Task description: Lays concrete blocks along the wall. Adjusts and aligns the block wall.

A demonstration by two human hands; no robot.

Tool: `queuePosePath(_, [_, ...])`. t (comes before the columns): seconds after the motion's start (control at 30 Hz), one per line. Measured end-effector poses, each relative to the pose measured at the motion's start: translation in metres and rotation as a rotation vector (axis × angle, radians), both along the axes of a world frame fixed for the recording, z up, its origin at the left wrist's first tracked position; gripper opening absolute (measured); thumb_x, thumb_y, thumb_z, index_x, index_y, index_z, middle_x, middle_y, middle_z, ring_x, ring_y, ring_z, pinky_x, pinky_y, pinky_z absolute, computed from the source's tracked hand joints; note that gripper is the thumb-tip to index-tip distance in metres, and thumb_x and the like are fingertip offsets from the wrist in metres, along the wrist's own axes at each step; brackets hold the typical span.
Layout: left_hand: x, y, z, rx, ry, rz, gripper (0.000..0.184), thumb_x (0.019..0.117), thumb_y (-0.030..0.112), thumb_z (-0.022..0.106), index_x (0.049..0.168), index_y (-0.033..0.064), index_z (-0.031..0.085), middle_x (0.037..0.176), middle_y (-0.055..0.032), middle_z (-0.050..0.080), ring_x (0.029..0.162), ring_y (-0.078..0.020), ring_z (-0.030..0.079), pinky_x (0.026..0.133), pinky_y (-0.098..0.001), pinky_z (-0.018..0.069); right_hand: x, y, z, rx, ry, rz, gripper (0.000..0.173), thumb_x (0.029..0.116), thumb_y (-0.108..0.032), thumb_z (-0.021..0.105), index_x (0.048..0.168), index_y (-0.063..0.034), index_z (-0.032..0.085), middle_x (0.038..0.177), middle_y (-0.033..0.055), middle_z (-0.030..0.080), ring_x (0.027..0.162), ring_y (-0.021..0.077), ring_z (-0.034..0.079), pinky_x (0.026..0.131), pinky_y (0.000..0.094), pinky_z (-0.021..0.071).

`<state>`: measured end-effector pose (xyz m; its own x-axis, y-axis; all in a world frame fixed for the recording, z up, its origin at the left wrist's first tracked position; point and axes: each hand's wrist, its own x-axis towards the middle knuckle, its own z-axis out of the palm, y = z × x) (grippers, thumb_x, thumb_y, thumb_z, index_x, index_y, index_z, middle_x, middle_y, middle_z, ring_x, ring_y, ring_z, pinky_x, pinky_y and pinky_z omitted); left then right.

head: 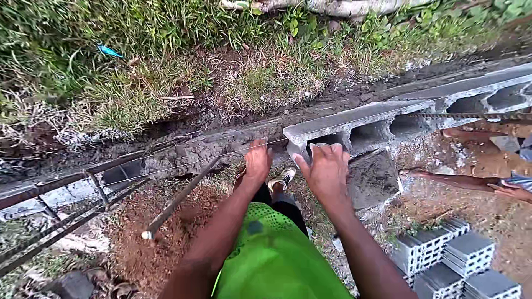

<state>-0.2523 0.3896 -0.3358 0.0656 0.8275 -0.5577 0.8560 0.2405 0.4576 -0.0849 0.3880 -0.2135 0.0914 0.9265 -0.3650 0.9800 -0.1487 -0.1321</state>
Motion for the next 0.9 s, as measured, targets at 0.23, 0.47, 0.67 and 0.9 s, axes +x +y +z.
queuePosePath(0.23, [-0.006,0.000,-0.018,-0.020,-0.014,-0.023,0.038,0.1014,0.025,0.063,0.129,0.0004,0.066,0.129,-0.0229,0.064,0.121,-0.0420,0.062,0.096,-0.0594,0.0531,-0.007,0.002,-0.024,0.063,0.001,-0.010,0.039,0.0960,-0.040,0.064,0.095,-0.0031,0.077,0.097,0.0158,0.074,0.102,0.0398,0.065,0.090,0.0579,0.0466])
queuePosePath(0.47, [0.001,0.004,-0.019,0.120,-0.049,-0.055,0.031,0.0966,0.020,0.070,0.121,0.0011,0.071,0.117,-0.0210,0.068,0.114,-0.0401,0.065,0.086,-0.0569,0.0570,-0.006,-0.005,-0.030,0.159,0.061,-0.038,0.036,0.0952,-0.037,0.066,0.090,-0.0025,0.077,0.092,0.0156,0.072,0.096,0.0386,0.064,0.088,0.0565,0.0460])
queuePosePath(0.67, [0.011,0.010,-0.029,0.184,-0.035,-0.069,0.027,0.0982,0.022,0.068,0.115,0.0014,0.074,0.110,-0.0193,0.070,0.110,-0.0380,0.067,0.082,-0.0520,0.0584,-0.003,-0.009,-0.033,0.211,0.095,-0.045,0.035,0.0949,-0.036,0.066,0.089,-0.0026,0.076,0.093,0.0148,0.072,0.096,0.0372,0.063,0.086,0.0537,0.0462])
queuePosePath(0.9, [0.017,0.008,-0.023,0.179,-0.035,-0.040,0.024,0.0992,0.018,0.064,0.113,0.0014,0.073,0.109,-0.0191,0.070,0.108,-0.0376,0.068,0.080,-0.0524,0.0585,0.002,-0.010,-0.028,0.220,0.138,-0.059,0.034,0.0963,-0.035,0.065,0.092,-0.0029,0.076,0.095,0.0151,0.072,0.098,0.0366,0.063,0.088,0.0532,0.0469])
